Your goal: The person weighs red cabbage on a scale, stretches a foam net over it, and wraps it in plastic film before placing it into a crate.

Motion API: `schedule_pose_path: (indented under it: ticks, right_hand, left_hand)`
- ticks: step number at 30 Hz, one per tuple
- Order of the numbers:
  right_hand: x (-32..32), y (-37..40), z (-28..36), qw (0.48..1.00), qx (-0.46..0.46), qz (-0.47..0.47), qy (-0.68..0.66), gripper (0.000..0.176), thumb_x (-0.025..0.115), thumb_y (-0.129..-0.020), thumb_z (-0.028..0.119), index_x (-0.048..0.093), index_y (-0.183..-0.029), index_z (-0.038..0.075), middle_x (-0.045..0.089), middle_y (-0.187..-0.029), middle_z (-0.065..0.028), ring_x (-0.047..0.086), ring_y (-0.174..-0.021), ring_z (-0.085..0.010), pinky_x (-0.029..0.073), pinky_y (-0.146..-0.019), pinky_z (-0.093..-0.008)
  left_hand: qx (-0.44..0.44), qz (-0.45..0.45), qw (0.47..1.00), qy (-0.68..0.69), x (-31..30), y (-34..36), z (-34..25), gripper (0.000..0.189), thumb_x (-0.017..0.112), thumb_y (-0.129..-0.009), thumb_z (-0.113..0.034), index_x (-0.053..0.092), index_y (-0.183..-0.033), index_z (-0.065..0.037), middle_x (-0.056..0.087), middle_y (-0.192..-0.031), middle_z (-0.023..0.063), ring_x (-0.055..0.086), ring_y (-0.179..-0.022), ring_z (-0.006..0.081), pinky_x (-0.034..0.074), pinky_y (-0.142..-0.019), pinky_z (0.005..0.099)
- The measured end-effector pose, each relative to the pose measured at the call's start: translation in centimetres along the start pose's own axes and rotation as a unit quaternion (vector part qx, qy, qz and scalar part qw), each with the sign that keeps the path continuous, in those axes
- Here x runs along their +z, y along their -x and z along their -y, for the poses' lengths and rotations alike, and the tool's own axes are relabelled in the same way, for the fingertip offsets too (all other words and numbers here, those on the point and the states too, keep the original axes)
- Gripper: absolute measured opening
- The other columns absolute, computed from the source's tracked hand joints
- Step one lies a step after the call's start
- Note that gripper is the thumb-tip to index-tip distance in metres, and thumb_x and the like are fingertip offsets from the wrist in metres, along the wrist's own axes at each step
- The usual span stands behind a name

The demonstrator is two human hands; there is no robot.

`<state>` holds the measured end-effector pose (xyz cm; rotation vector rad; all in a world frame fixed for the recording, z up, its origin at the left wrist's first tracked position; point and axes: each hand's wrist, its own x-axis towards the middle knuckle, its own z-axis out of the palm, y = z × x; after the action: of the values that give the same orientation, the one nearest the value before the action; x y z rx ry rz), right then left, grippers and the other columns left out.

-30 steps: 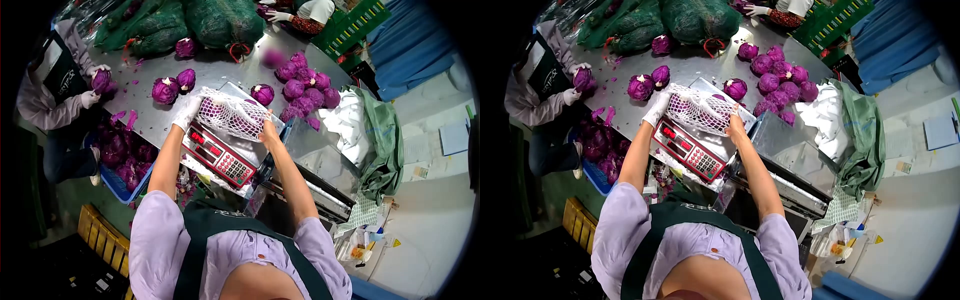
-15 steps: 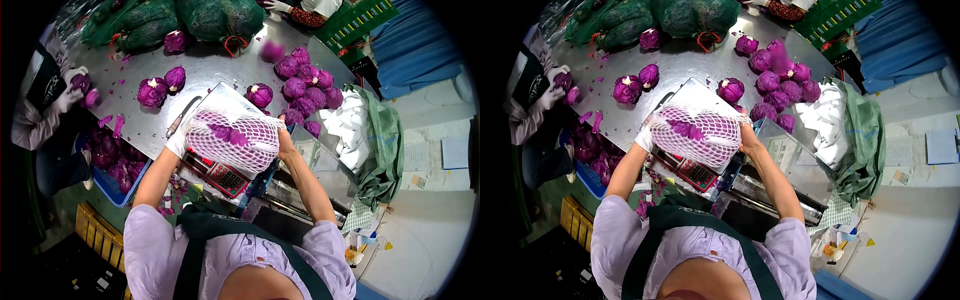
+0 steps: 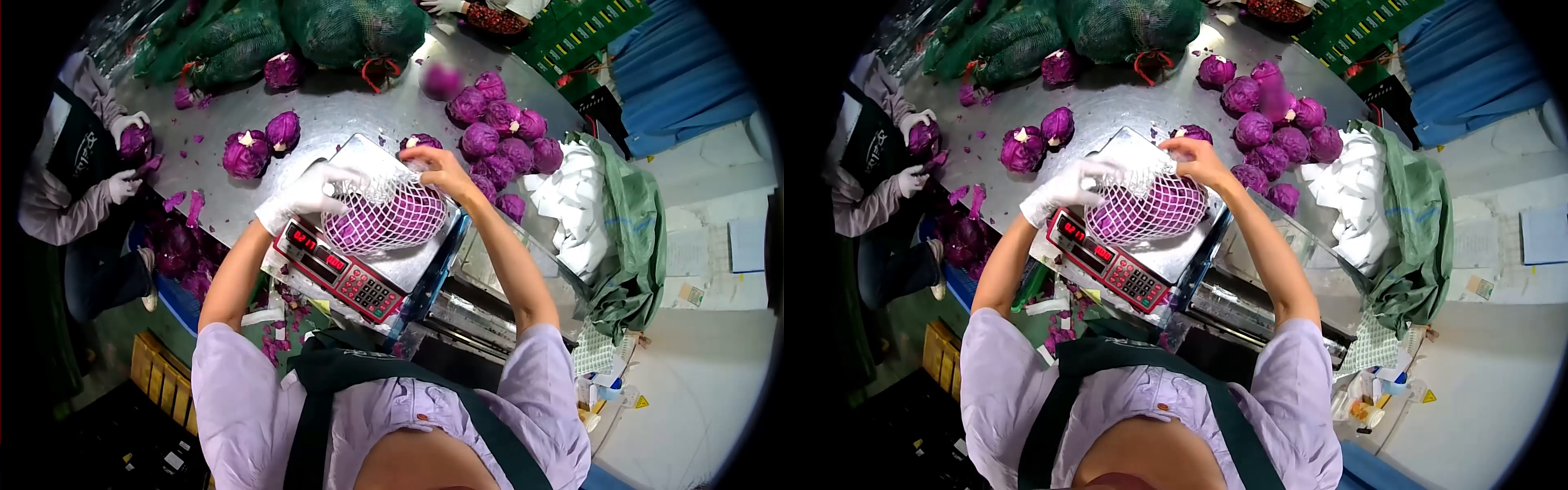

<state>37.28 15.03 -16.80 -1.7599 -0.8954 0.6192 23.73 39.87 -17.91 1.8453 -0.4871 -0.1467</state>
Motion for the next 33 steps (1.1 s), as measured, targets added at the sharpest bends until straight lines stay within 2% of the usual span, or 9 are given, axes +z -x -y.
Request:
schedule_pose_path:
  ticks: [1, 3, 5, 7, 9, 17, 22, 27, 33]
  right_hand:
    - [-0.8, 0.9, 1.0, 0.997, 0.069, -0.012, -0.045, 0.055, 0.053, -0.060, -0.001, 0.054, -0.115, 0.005, 0.056, -0.110, -0.0135, 0.052, -0.103, -0.0215, 0.041, -0.088, -0.0308]
    - [-1.4, 2.7, 2.1, 0.989, 0.104, -0.098, -0.025, 0.057, 0.056, -0.065, 0.001, 0.050, -0.121, 0.006, 0.054, -0.115, -0.0153, 0.050, -0.107, -0.0251, 0.042, -0.088, -0.0307]
    - [-1.5, 5.0, -0.1, 0.989, 0.092, -0.117, -0.024, 0.059, 0.065, -0.072, 0.013, 0.044, -0.126, 0.005, 0.048, -0.124, -0.0170, 0.048, -0.111, -0.0267, 0.044, -0.086, -0.0335]
    - [0.0, 8.4, 0.1, 0.947, 0.269, -0.099, -0.148, 0.075, 0.070, -0.074, 0.030, 0.032, -0.133, 0.007, 0.044, -0.128, -0.0148, 0.046, -0.113, -0.0269, 0.046, -0.084, -0.0389]
    - [2.9, 10.1, -0.6, 0.928, 0.252, -0.087, -0.261, 0.077, 0.066, -0.078, 0.032, 0.023, -0.137, 0.009, 0.042, -0.128, -0.0100, 0.047, -0.111, -0.0245, 0.047, -0.081, -0.0420]
    - [3.0, 11.7, 0.7, 0.936, 0.109, -0.264, -0.203, 0.079, 0.076, -0.064, 0.029, 0.038, -0.128, 0.002, 0.051, -0.116, -0.0154, 0.053, -0.101, -0.0211, 0.044, -0.084, -0.0318]
    - [-3.9, 17.4, 1.7, 0.950, 0.123, -0.237, -0.162, 0.069, 0.067, -0.074, 0.029, 0.035, -0.131, 0.008, 0.052, -0.115, -0.0088, 0.055, -0.096, -0.0160, 0.046, -0.072, -0.0259]
    - [-11.4, 23.7, 2.5, 0.942, 0.238, -0.218, -0.090, 0.067, 0.066, -0.070, 0.041, 0.043, -0.126, 0.011, 0.054, -0.113, -0.0098, 0.053, -0.099, -0.0205, 0.042, -0.076, -0.0366]
    - [-18.9, 27.4, -0.2, 0.964, 0.250, -0.085, -0.036, 0.069, 0.065, -0.069, 0.046, 0.043, -0.125, 0.012, 0.054, -0.116, -0.0100, 0.053, -0.102, -0.0198, 0.042, -0.081, -0.0379]
  left_hand:
    - [0.046, -0.108, 0.990, -0.082, -0.5, 0.4, -0.2, 0.050, 0.064, -0.058, -0.002, 0.060, -0.107, -0.005, 0.055, -0.112, 0.0109, 0.048, -0.111, 0.0214, 0.037, -0.095, 0.0318]
    - [-0.067, -0.202, 0.972, -0.103, -1.9, 2.0, -2.1, 0.060, 0.067, -0.062, -0.010, 0.051, -0.120, -0.008, 0.041, -0.131, 0.0102, 0.038, -0.122, 0.0232, 0.030, -0.103, 0.0362]
    - [-0.125, -0.173, 0.977, -0.003, -1.3, 3.9, -2.3, 0.068, 0.069, -0.063, -0.007, 0.045, -0.127, -0.010, 0.038, -0.134, 0.0098, 0.035, -0.125, 0.0229, 0.027, -0.105, 0.0369]
    - [-0.221, -0.078, 0.972, -0.002, 1.3, 4.9, -2.3, 0.100, 0.080, -0.052, -0.004, 0.027, -0.137, -0.011, 0.031, -0.138, 0.0131, 0.031, -0.128, 0.0239, 0.023, -0.107, 0.0348]
    - [-0.165, -0.051, 0.982, -0.071, 5.0, 5.5, -1.6, 0.110, 0.084, -0.047, -0.006, 0.021, -0.138, -0.007, 0.032, -0.136, 0.0150, 0.034, -0.125, 0.0242, 0.025, -0.106, 0.0324]
    - [-0.020, -0.193, 0.978, -0.074, 10.3, 4.4, -5.1, 0.111, 0.086, -0.043, -0.021, 0.026, -0.134, -0.003, 0.038, -0.129, 0.0192, 0.036, -0.121, 0.0296, 0.028, -0.104, 0.0362]
    - [-0.090, -0.208, 0.974, -0.024, 18.6, 0.5, -10.8, 0.109, 0.084, -0.046, -0.019, 0.023, -0.134, -0.001, 0.035, -0.128, 0.0215, 0.036, -0.120, 0.0309, 0.031, -0.102, 0.0376]
    - [-0.080, -0.116, 0.961, 0.238, 26.8, -5.4, -14.6, 0.103, 0.082, -0.052, -0.012, 0.019, -0.133, 0.001, 0.044, -0.124, 0.0141, 0.045, -0.114, 0.0222, 0.036, -0.097, 0.0320]
    - [-0.080, -0.086, 0.992, 0.053, 34.7, -11.1, -13.3, 0.112, 0.078, -0.058, -0.044, 0.014, -0.134, 0.008, 0.041, -0.126, 0.0243, 0.044, -0.116, 0.0315, 0.035, -0.097, 0.0344]
